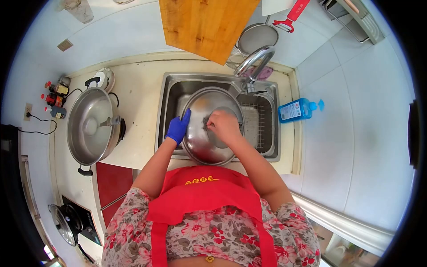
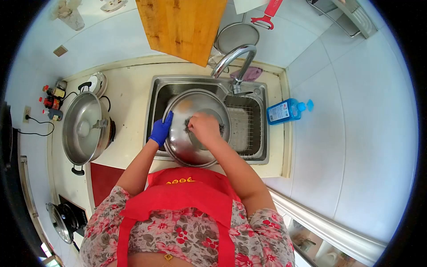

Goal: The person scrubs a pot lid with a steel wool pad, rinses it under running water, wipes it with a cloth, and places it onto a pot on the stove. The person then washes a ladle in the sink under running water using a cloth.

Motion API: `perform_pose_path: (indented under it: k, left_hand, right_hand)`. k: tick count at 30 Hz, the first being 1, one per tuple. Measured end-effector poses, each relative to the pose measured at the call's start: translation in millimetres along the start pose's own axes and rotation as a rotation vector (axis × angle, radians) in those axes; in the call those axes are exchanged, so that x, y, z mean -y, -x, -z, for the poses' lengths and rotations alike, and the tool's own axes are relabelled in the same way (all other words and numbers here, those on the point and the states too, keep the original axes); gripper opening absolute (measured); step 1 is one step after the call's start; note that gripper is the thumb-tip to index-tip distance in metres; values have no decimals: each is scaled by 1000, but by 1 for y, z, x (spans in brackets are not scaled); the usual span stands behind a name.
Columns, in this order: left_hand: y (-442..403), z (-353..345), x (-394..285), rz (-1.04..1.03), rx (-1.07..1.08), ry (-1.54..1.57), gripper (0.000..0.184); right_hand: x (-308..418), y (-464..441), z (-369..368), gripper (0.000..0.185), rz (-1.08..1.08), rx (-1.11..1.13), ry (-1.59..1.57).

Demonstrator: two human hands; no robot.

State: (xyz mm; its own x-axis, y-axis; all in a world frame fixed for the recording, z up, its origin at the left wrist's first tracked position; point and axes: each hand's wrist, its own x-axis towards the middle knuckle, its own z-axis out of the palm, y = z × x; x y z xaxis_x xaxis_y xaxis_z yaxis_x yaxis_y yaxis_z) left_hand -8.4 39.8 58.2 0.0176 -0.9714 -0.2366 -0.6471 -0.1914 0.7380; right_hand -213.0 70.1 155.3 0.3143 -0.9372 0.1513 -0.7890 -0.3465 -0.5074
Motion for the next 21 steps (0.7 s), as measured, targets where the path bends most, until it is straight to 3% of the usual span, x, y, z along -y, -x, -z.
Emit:
perform_pose_path:
  k: [2, 3, 5, 7, 9, 13, 15, 16, 21]
  left_hand:
    - [4, 6, -11, 129, 90, 82, 41]
    - [5, 7, -11, 131, 84, 81, 41]
    - [8, 8, -11, -79, 31, -15, 71]
    - [7, 8, -14, -7, 39, 19, 70]
    - [4, 7, -17, 134, 55, 78, 70]
    - [6, 8, -18, 54, -2, 74, 66]
    - [5, 10, -20, 77, 18, 57, 71]
    - [5, 11, -21, 102, 41, 40, 77]
    - [5, 9, -18, 126, 23, 49, 77]
  right_hand:
    - [-3, -1, 2, 6, 18, 11, 46]
    - [0, -4, 4, 6, 38, 21, 88]
    - [6, 0, 9, 6, 103, 110, 95]
    - [6, 3, 10, 6, 160, 203, 113]
    - [2, -1, 4, 7, 18, 57, 28]
    - [2, -8, 8, 10, -64, -50, 43]
    - [9, 1, 13, 7, 141, 162, 175]
    - [9, 3, 13, 7, 143, 164, 177]
    - [4, -8, 6, 7, -22, 44, 92]
